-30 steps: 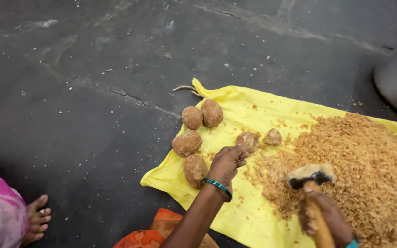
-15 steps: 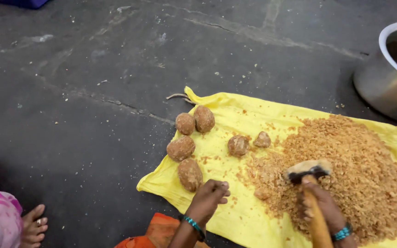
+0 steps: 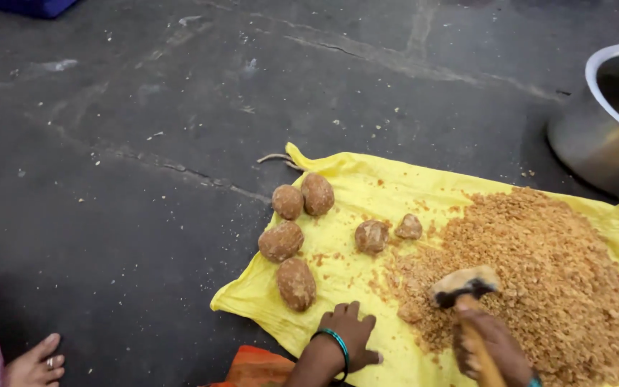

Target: The person sits on the floor beside a yellow cloth holding a pile of crumbled jaggery and several solid jaggery blocks. They hold each block steady with one hand and strike it with a wooden mallet, breaking it into crumbs that join the pile, then move to the next block.

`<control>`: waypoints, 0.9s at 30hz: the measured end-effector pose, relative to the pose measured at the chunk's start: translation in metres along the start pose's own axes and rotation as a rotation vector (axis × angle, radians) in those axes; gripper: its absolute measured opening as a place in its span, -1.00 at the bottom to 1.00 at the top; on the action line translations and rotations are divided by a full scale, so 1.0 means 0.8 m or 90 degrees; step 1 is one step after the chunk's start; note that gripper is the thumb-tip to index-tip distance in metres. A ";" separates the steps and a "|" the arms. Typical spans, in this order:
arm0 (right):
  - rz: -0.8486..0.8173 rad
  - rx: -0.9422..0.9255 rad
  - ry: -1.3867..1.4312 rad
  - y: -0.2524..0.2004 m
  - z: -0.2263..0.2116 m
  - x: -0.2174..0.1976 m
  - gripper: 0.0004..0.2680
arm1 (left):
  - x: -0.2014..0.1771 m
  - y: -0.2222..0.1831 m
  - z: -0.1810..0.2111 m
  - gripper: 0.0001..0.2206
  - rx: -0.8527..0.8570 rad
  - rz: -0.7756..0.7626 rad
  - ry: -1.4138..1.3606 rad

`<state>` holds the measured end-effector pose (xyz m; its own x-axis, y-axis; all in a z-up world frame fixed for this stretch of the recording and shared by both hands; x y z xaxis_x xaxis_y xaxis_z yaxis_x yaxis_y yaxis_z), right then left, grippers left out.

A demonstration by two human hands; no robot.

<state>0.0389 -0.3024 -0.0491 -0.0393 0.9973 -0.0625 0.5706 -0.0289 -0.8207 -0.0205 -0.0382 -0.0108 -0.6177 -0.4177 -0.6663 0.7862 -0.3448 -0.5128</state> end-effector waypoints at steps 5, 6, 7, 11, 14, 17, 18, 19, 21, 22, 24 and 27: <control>-0.381 -0.238 0.194 -0.067 -0.068 0.013 -0.78 | 0.062 0.029 0.010 -0.19 0.024 -0.094 0.180; -0.375 -0.241 0.203 -0.077 -0.072 0.022 -0.78 | 0.102 0.051 -0.002 -0.19 0.030 -0.098 0.188; -0.305 -0.226 0.191 -0.082 -0.075 0.025 -0.79 | 0.127 0.073 -0.002 -0.49 0.106 0.042 0.212; -0.152 -0.065 0.159 -0.039 -0.048 0.025 -0.84 | 0.136 0.099 0.023 -0.75 0.232 0.170 0.288; -0.432 -0.042 0.158 0.100 0.015 -0.029 -0.68 | 0.034 0.029 0.077 -0.75 0.280 0.140 0.297; -0.421 -0.175 0.161 0.017 -0.016 -0.022 -0.76 | -0.045 -0.032 0.087 -0.81 0.302 0.301 0.110; -0.417 -0.172 0.163 -0.017 -0.022 -0.016 -0.76 | -0.043 -0.035 0.080 -0.81 0.303 0.296 0.107; -0.403 -0.205 0.168 -0.053 -0.032 -0.010 -0.79 | -0.046 -0.041 0.071 -0.84 0.293 0.325 0.064; -0.403 -0.236 0.163 -0.077 -0.041 0.007 -0.80 | -0.055 -0.050 0.052 -0.81 0.269 0.365 0.020; -0.403 -0.228 0.152 -0.067 -0.030 0.016 -0.81 | -0.048 -0.044 0.040 -0.80 0.223 0.245 0.005; -0.406 -0.226 0.143 -0.033 -0.002 0.037 -0.81 | -0.049 -0.040 0.027 -0.75 0.178 0.129 -0.003; -0.197 -0.127 0.052 0.020 0.038 0.052 -0.81 | -0.087 -0.045 0.017 -0.69 0.142 0.290 0.033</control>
<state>0.0215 -0.2630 -0.0818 -0.1738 0.9592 0.2229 0.6909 0.2801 -0.6665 -0.0057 -0.0081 0.0616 -0.2067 -0.5276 -0.8240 0.9496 -0.3109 -0.0391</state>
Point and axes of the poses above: each hand's wrist, its own y-axis towards the middle knuckle, its own x-axis out of the palm, z = x × y, the point moved 6 cm from there along y, towards the middle knuckle, and after that the axes turned 4 degrees about x, right-handed, at the moved point
